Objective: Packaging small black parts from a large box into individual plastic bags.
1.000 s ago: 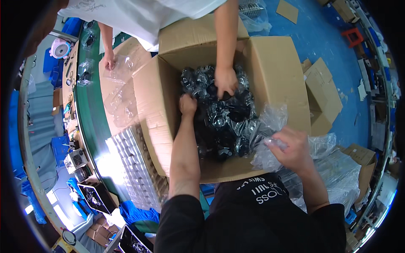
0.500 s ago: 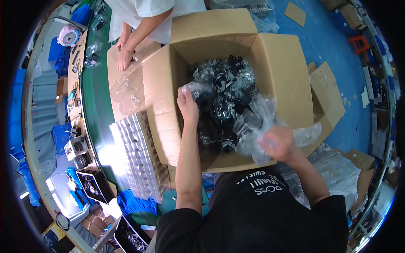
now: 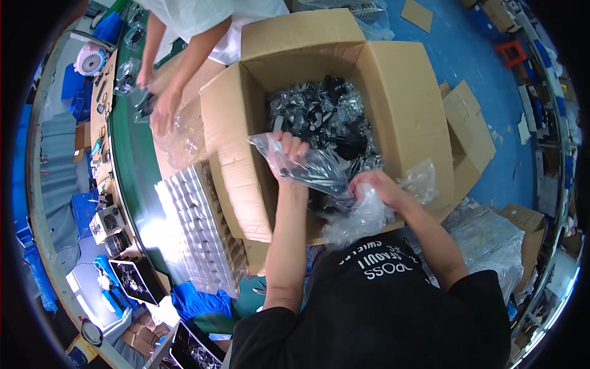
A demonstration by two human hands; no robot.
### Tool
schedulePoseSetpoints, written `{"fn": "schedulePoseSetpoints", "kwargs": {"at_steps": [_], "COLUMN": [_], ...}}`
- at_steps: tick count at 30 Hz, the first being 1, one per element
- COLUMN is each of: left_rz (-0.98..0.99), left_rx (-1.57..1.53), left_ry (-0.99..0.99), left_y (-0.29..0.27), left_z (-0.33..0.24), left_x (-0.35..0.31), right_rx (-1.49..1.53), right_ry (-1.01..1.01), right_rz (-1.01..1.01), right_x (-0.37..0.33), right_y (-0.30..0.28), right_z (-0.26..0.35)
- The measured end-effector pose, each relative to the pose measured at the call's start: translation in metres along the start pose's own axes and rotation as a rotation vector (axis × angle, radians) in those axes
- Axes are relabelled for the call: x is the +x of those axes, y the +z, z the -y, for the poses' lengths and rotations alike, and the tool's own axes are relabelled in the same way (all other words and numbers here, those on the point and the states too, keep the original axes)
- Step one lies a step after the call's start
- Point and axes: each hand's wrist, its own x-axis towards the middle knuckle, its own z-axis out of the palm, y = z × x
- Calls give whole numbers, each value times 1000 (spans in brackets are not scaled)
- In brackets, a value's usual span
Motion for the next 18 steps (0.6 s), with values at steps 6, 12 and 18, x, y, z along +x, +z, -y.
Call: {"fn": "schedulePoseSetpoints", "kwargs": {"at_steps": [6,12,18], "left_rz": [60,-701,-960], "left_rx": [-111,728,904], "left_ry": [-214,-29,9], "left_y": [-38,-52,-62], "left_z": [29,-11,-1], "left_x": [-7,-1,-5], "right_rx": [-148,-361,-463], "right_ry": [114,-4,-17], "right_rz": [99,-101,-331], "right_x": [4,-26,8], "right_y": [8,25,-3], "right_z": [10,27,-49]}}
